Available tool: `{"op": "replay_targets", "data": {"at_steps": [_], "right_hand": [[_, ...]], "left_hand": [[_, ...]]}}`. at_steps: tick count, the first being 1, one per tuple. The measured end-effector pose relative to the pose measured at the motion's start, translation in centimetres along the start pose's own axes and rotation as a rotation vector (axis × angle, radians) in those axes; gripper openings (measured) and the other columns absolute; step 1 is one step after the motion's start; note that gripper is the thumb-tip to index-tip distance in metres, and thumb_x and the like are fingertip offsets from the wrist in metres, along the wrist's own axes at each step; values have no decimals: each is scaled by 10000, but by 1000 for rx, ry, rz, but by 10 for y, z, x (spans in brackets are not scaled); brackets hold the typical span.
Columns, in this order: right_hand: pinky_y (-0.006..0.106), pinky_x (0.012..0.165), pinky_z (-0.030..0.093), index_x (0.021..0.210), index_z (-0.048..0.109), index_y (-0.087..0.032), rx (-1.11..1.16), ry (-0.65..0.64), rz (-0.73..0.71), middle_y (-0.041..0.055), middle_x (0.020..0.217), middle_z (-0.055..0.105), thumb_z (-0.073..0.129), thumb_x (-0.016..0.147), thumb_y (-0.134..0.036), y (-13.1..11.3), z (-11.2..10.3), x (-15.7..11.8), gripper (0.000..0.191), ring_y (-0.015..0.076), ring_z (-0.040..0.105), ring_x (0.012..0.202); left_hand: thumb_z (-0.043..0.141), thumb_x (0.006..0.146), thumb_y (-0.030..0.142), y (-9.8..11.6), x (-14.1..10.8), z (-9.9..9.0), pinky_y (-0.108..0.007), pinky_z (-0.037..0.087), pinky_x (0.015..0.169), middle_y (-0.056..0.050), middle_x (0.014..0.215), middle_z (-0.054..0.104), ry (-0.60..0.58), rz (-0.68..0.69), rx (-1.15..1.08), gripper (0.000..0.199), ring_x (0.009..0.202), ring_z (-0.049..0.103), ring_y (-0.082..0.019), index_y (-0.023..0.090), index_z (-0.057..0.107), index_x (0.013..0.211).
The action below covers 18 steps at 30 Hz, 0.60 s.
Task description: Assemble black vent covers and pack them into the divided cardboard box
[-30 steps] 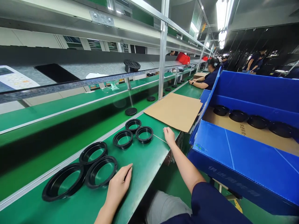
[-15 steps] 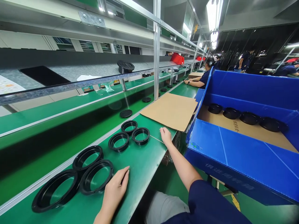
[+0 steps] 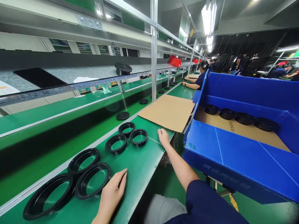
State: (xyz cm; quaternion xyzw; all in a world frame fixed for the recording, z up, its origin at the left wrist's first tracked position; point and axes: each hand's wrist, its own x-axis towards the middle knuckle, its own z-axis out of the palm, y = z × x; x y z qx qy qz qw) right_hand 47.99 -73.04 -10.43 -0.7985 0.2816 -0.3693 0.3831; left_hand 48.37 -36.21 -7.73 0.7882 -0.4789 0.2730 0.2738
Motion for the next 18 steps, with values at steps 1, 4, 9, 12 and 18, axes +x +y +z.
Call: {"op": "replay_targets", "data": {"at_steps": [1,4,9,12,18], "right_hand": [[291,803,437,821,625,-233,0,1,-1,46,916,708,373,1025,-439,0,0,0,384,204,637,903],[291,808,438,818,621,-233,1,5,-6,46,912,705,371,1025,-435,0,1,1,382,202,635,901],[285,805,437,818,619,-234,4,8,-12,45,899,698,372,1025,-432,-1,1,0,378,199,629,895],[282,795,436,819,620,-233,4,10,-13,42,888,693,369,1025,-435,-2,1,0,382,198,625,888],[287,784,431,824,624,-233,3,12,-7,38,889,696,368,1023,-430,-4,-1,-1,380,198,625,878]], "left_hand": [[444,1072,399,0,0,0,-259,626,835,-20,1054,764,2,3,1,310,907,761,-176,202,673,1144],[444,1072,404,-1,1,0,-255,623,847,-23,1053,765,3,5,-1,311,907,761,-176,203,670,1145],[439,1069,419,0,2,-1,-245,625,830,-20,1042,768,8,13,-3,327,890,763,-172,202,674,1133],[441,1065,426,0,3,-1,-237,625,824,-23,1035,771,6,8,-8,335,882,765,-173,201,681,1130],[464,1049,428,-2,2,0,-244,627,843,-34,1035,775,-7,-19,-33,328,887,767,-185,210,693,1136]]}}
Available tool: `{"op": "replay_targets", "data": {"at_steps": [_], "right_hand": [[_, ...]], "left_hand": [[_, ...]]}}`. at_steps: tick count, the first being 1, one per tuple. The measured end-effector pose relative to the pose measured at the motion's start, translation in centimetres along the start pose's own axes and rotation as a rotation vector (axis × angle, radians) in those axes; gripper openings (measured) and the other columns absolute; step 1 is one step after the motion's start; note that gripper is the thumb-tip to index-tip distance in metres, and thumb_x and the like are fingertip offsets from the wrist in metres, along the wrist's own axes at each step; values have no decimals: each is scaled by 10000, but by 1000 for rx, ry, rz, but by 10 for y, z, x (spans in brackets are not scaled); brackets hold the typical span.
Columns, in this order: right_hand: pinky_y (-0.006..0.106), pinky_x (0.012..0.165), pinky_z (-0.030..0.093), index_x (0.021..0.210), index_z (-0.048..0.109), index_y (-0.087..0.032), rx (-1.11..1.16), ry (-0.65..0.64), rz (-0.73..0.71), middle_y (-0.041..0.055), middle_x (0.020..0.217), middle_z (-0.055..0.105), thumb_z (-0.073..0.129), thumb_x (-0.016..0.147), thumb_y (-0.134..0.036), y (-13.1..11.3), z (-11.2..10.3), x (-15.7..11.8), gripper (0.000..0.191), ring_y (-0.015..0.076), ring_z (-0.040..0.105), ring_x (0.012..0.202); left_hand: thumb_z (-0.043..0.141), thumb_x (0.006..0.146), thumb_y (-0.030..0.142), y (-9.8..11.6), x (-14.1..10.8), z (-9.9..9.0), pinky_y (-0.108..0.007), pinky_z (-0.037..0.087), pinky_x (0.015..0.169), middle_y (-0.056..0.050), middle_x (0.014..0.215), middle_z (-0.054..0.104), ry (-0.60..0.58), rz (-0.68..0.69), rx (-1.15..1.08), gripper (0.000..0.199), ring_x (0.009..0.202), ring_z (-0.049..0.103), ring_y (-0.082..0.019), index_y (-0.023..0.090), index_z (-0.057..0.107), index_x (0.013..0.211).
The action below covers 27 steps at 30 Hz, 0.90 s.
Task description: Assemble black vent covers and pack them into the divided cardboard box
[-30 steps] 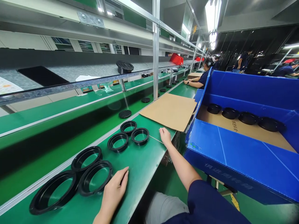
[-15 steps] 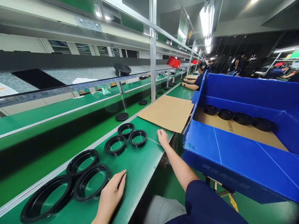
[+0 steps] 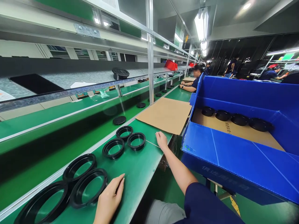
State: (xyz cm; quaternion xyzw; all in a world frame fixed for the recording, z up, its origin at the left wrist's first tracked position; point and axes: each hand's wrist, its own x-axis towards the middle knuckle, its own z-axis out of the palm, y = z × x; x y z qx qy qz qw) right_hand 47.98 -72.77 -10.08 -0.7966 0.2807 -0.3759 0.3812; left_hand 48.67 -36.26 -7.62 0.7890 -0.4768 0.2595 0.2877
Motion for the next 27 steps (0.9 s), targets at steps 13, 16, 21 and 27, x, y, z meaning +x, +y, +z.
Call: {"op": "replay_targets", "data": {"at_steps": [13,16,21,27], "right_hand": [[284,788,441,839,632,-234,7,-8,2,38,891,697,361,1030,-442,0,-1,-1,391,199,632,877],[290,797,441,834,622,-230,7,-5,0,44,905,701,356,1031,-453,0,-1,-1,399,203,636,892],[291,811,445,817,607,-233,9,-2,-3,48,912,706,357,1029,-448,0,-1,-1,392,203,639,904],[300,827,450,814,597,-234,12,-1,-7,49,915,707,351,1028,-444,0,-1,-1,387,206,639,910]], "left_hand": [[462,1051,428,1,-2,-1,-242,632,825,-24,1047,772,-11,-4,4,325,888,767,-181,211,691,1129],[470,1050,428,0,-1,-1,-242,630,836,-22,1051,770,-6,2,-1,321,893,766,-179,211,689,1137],[480,1041,433,-2,-3,0,-249,633,846,-26,1060,772,-10,-16,-27,326,905,767,-189,214,700,1139],[501,1028,435,-4,-5,2,-256,633,857,-30,1069,773,-26,-46,-55,324,909,767,-198,223,710,1154]]}}
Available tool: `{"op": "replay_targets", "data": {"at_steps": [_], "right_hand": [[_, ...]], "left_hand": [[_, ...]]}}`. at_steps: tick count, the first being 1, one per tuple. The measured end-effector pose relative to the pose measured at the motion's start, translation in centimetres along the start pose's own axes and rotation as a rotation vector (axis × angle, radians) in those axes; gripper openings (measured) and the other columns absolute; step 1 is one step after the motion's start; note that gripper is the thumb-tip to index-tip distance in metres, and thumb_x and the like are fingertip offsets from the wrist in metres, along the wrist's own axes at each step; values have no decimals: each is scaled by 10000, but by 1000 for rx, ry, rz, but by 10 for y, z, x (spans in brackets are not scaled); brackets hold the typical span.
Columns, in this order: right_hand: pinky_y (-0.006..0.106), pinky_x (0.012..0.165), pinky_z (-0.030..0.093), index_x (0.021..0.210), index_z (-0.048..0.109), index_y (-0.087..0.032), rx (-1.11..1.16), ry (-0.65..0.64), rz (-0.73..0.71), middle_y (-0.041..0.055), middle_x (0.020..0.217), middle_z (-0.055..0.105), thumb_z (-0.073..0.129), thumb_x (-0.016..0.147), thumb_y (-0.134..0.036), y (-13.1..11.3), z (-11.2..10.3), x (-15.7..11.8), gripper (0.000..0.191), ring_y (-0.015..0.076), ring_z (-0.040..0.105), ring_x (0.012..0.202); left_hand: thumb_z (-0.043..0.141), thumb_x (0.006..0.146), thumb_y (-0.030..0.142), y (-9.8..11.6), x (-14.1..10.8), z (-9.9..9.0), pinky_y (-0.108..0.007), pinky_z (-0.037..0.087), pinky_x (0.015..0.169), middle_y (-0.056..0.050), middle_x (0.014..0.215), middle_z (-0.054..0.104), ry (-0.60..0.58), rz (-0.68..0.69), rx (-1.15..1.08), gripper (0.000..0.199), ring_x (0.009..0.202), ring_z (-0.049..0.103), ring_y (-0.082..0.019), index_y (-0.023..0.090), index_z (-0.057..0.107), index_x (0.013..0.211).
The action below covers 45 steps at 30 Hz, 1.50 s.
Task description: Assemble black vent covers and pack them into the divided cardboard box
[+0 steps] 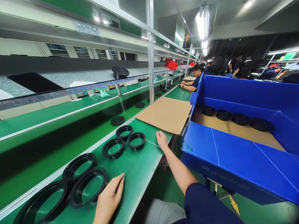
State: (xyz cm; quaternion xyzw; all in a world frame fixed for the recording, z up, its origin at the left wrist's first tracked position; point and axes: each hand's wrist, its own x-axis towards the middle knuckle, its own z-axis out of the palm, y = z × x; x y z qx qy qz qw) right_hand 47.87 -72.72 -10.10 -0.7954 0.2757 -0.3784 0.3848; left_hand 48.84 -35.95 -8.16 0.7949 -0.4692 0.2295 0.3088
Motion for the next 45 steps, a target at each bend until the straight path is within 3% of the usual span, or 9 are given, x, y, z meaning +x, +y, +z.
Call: {"op": "replay_targets", "data": {"at_steps": [45], "right_hand": [[296,834,447,825,609,-230,-4,-10,-5,57,916,708,361,1027,-435,0,-2,-1,380,209,636,916]], "left_hand": [[456,1063,407,7,4,-4,-235,625,826,-15,1037,771,30,57,64,317,890,764,-170,200,690,1118]]}}
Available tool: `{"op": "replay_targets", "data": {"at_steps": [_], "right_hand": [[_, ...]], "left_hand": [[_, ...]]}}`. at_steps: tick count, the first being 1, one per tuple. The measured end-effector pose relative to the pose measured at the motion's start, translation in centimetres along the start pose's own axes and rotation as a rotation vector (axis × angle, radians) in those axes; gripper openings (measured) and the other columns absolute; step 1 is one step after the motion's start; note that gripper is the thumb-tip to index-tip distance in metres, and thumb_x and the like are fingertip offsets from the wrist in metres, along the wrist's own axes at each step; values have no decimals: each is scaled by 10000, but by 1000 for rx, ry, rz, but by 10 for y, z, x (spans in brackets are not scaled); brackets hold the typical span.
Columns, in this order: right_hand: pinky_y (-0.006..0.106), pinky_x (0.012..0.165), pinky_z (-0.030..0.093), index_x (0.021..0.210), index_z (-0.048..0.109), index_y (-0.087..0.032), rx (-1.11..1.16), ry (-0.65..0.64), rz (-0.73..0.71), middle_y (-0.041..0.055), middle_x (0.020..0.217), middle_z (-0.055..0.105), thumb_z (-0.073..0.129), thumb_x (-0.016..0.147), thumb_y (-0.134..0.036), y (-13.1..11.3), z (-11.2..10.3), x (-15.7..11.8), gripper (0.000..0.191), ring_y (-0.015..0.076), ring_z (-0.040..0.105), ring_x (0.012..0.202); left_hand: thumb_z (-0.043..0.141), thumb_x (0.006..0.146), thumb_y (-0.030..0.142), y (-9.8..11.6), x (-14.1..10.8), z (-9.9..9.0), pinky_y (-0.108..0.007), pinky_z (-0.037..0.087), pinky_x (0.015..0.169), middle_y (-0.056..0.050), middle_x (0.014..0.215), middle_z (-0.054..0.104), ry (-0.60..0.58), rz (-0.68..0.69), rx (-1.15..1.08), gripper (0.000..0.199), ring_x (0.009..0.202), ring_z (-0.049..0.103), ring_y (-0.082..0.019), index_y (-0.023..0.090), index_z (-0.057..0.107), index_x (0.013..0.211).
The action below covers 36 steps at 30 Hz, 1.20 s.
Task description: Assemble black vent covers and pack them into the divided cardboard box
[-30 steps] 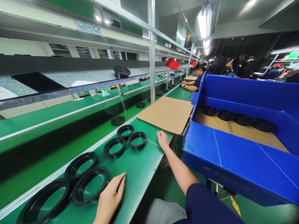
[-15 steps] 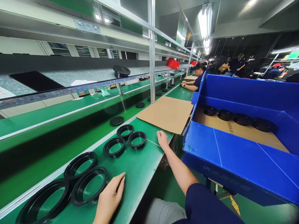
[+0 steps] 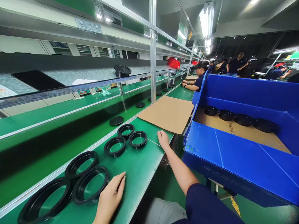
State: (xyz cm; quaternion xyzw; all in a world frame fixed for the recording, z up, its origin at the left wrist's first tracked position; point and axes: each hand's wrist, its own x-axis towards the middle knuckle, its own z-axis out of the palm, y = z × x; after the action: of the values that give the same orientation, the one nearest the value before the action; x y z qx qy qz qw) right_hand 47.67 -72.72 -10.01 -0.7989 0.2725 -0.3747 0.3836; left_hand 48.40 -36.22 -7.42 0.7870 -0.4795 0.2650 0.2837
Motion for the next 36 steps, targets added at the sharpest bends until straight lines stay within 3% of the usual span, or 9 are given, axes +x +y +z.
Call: {"op": "replay_targets", "data": {"at_steps": [13,36], "right_hand": [[299,819,446,814,606,-229,-5,13,6,50,903,705,368,1018,-433,1,1,1,374,210,642,909],[296,794,434,821,610,-235,-23,-2,17,51,880,698,354,1007,-479,0,0,-1,400,213,630,883]], "left_hand": [[434,1078,405,0,2,1,-241,618,815,-12,1030,763,16,42,36,311,875,761,-165,200,660,1142],[457,1067,371,1,-3,0,-269,633,825,-21,1065,763,-10,-13,24,287,917,761,-181,200,670,1153]]}}
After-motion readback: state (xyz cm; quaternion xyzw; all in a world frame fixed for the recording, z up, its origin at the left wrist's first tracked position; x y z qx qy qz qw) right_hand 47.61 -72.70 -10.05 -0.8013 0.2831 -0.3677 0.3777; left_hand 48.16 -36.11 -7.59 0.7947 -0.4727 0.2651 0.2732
